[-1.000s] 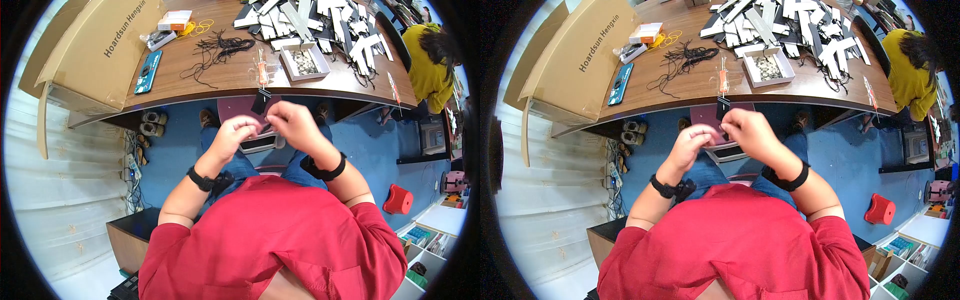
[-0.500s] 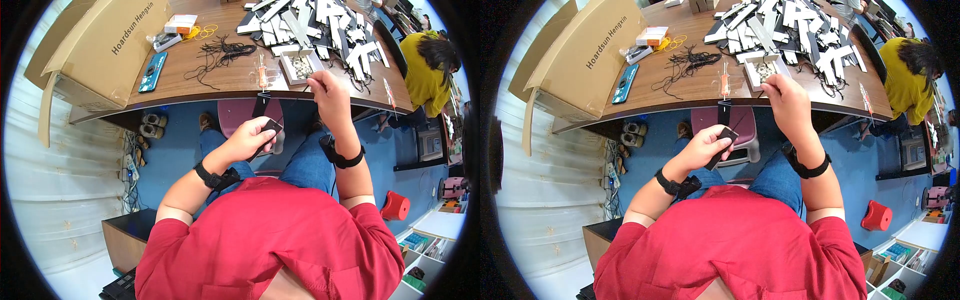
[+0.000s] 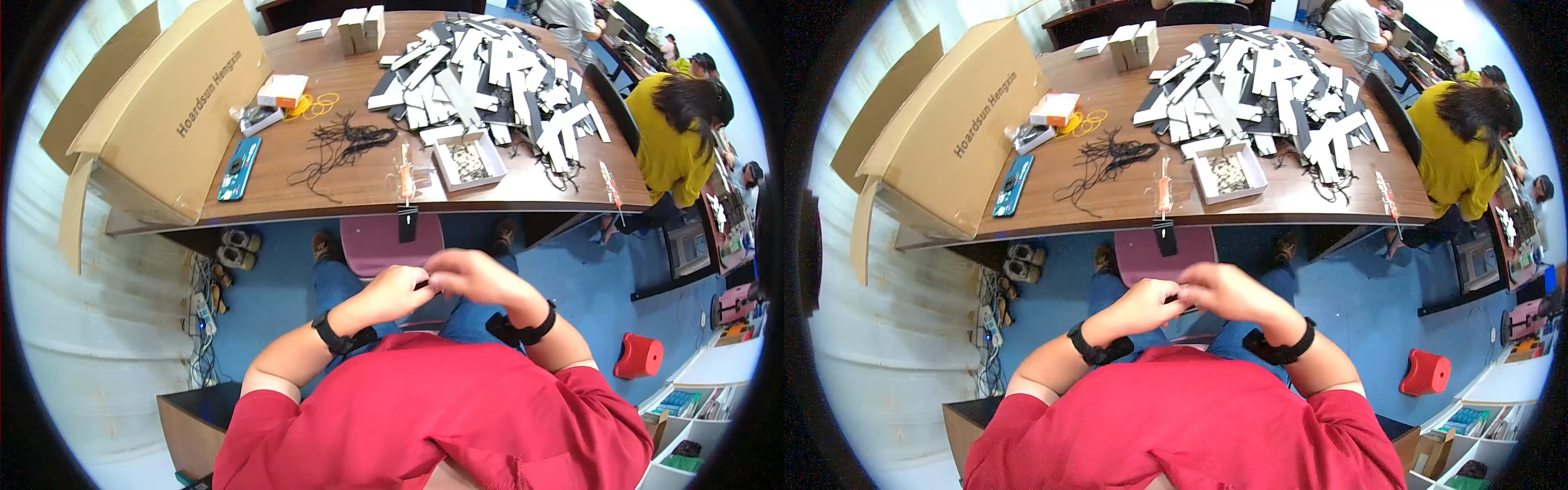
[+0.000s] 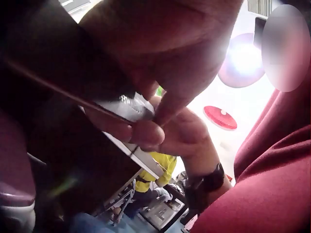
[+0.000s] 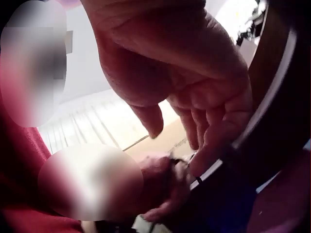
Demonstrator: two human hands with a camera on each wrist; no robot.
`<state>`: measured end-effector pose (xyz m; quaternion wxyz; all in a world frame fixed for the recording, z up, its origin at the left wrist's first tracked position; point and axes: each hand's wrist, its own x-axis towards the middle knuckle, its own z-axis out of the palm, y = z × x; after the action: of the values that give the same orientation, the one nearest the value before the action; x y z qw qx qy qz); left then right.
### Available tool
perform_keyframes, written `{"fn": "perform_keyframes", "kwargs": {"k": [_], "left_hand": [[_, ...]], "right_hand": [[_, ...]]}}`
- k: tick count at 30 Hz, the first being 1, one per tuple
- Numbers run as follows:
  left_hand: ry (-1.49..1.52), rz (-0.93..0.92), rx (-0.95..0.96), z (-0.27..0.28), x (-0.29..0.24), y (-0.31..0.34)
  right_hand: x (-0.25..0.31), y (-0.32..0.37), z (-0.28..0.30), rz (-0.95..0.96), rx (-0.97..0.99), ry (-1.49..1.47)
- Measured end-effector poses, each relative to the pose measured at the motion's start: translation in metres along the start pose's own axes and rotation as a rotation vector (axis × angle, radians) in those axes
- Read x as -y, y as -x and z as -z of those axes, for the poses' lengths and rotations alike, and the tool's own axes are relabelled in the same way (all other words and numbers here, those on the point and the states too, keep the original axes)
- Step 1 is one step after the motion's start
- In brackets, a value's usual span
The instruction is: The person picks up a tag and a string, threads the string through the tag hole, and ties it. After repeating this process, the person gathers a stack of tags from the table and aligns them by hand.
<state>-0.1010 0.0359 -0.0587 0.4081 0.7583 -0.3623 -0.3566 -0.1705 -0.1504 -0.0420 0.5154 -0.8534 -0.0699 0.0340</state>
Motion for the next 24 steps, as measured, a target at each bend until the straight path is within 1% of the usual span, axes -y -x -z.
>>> {"fn": "perform_keyframes", "kwargs": {"k": [1, 2, 3, 5, 6, 7, 8, 9, 11, 12, 13, 14, 15, 17, 19, 20, 21, 23, 24], "left_hand": [[-0.011, -0.017, 0.019, 0.002, -0.008, -0.001], [-0.021, -0.033, 0.036, 0.004, -0.019, 0.000], [-0.029, -0.048, 0.049, 0.006, -0.025, 0.000], [-0.111, -0.101, -0.004, 0.006, -0.023, -0.004], [-0.151, -0.105, -0.026, 0.007, -0.023, -0.005], [-0.190, -0.104, -0.052, 0.008, -0.021, -0.004], [-0.265, -0.184, -0.182, 0.011, -0.020, -0.005], [-0.282, -0.244, -0.264, 0.019, -0.022, -0.006], [-0.385, -0.436, -0.596, 0.038, -0.021, -0.007], [-0.380, -0.422, -0.638, 0.051, -0.024, -0.004], [-0.377, -0.411, -0.678, 0.067, -0.026, -0.001], [-0.448, -0.434, -0.729, 0.080, -0.021, -0.002], [-0.485, -0.408, -0.723, 0.092, -0.012, -0.006], [-0.575, -0.281, -0.671, 0.111, 0.003, -0.017], [-0.673, -0.115, -0.554, 0.121, -0.006, -0.022], [-0.719, -0.037, -0.499, 0.127, -0.012, -0.028], [-0.742, 0.000, -0.453, 0.131, -0.012, -0.035], [-0.787, 0.083, -0.356, 0.138, -0.007, -0.048], [-0.811, 0.167, -0.307, 0.142, -0.011, -0.053]], "right_hand": [[0.010, 0.000, -0.001, -0.247, 0.206, -0.143], [0.004, -0.001, -0.007, -0.260, 0.121, -0.189], [0.003, -0.004, -0.004, -0.274, 0.130, -0.165], [0.005, -0.007, 0.002, -0.302, 0.153, -0.122], [0.012, -0.008, 0.007, -0.305, 0.128, -0.087], [0.003, -0.009, 0.007, -0.274, 0.097, -0.075], [0.007, -0.011, 0.014, -0.210, 0.073, 0.021], [0.015, -0.015, 0.027, -0.141, 0.051, 0.116], [0.041, -0.026, 0.063, -0.297, -0.121, 0.121], [0.037, -0.035, 0.090, -0.285, -0.190, 0.093], [0.025, -0.047, 0.122, -0.110, -0.304, 0.173], [0.011, -0.064, 0.152, -0.129, -0.479, 0.184], [0.014, -0.074, 0.185, -0.235, -0.538, 0.112], [0.000, -0.098, 0.218, -0.135, -0.808, 0.013], [-0.064, -0.115, 0.238, 0.050, -1.078, 0.762], [-0.064, -0.119, 0.233, 0.154, -1.185, 1.151], [-0.070, -0.111, 0.216, 0.105, -1.145, 0.934], [-0.072, -0.097, 0.170, 0.138, -1.130, 0.615], [-0.077, -0.090, 0.150, 0.165, -1.122, 0.602]]}}
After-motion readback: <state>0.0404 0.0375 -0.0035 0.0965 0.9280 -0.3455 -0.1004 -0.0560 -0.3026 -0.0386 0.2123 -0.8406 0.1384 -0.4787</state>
